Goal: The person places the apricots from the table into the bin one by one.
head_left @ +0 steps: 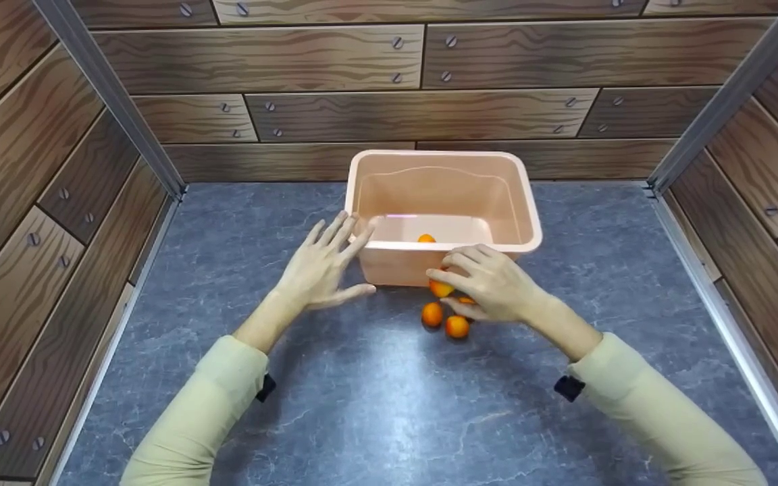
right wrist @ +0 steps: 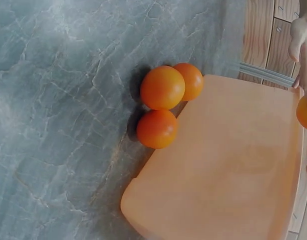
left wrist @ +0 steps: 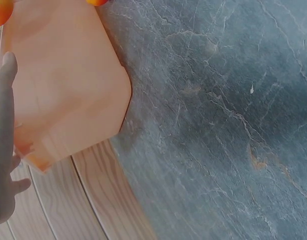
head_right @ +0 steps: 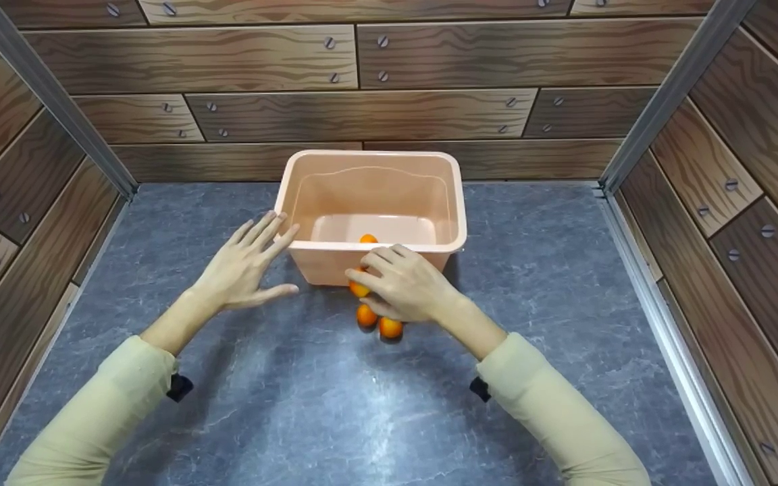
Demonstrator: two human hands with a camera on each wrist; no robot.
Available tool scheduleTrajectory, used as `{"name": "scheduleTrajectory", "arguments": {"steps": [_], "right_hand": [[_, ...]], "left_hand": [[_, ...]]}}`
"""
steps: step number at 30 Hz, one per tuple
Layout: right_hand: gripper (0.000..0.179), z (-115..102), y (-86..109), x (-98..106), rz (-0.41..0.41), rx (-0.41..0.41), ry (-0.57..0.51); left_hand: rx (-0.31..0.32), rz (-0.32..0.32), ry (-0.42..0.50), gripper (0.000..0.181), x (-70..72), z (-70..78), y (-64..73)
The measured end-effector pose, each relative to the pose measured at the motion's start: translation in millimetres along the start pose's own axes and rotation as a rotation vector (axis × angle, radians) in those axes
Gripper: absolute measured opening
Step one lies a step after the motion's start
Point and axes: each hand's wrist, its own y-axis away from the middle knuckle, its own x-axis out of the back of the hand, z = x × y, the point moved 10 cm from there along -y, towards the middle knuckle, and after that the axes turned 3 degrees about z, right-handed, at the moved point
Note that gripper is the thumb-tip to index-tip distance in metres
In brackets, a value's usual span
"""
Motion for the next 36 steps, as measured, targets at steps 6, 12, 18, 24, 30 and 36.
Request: {"name": "scheduleTrajectory", "arguments": {"steps": [6, 12, 18, 24, 30, 36], "right_hand": [[0.048, 4, -4.2, 3, -0.001, 0.005, -0.005], [0.049, 13, -10.5, 5, -0.002, -0.011, -0.01], [0.047, 18, -15.4, 10, 0.006, -0.013, -0.029], [0.043, 24, -20.9, 13, 0.016, -0.03, -0.041], [0.043, 33, -25.7, 14, 0.032, -0.069, -0.058], [0.042, 41, -28.9, 17, 0.086, -0.092, -0.085]], "left_hand": [[-0.003, 0.012, -0.005, 0.108, -0.1, 0.0, -0.4], [0.004, 0.011, 0.013, 0.107, 0.6, -1.7, 0.0], [-0.002, 0.013, 0.01, 0.107, 1.4, -0.7, -0.3], [0.0, 0.005, 0.016, 0.106, 0.1, -0.5, 0.1], [-0.003, 0.016, 0.024, 0.106, 0.1, -0.1, 0.8], [-0.006, 0.023, 0.024, 0.106, -0.5, 0.9, 0.2]]}}
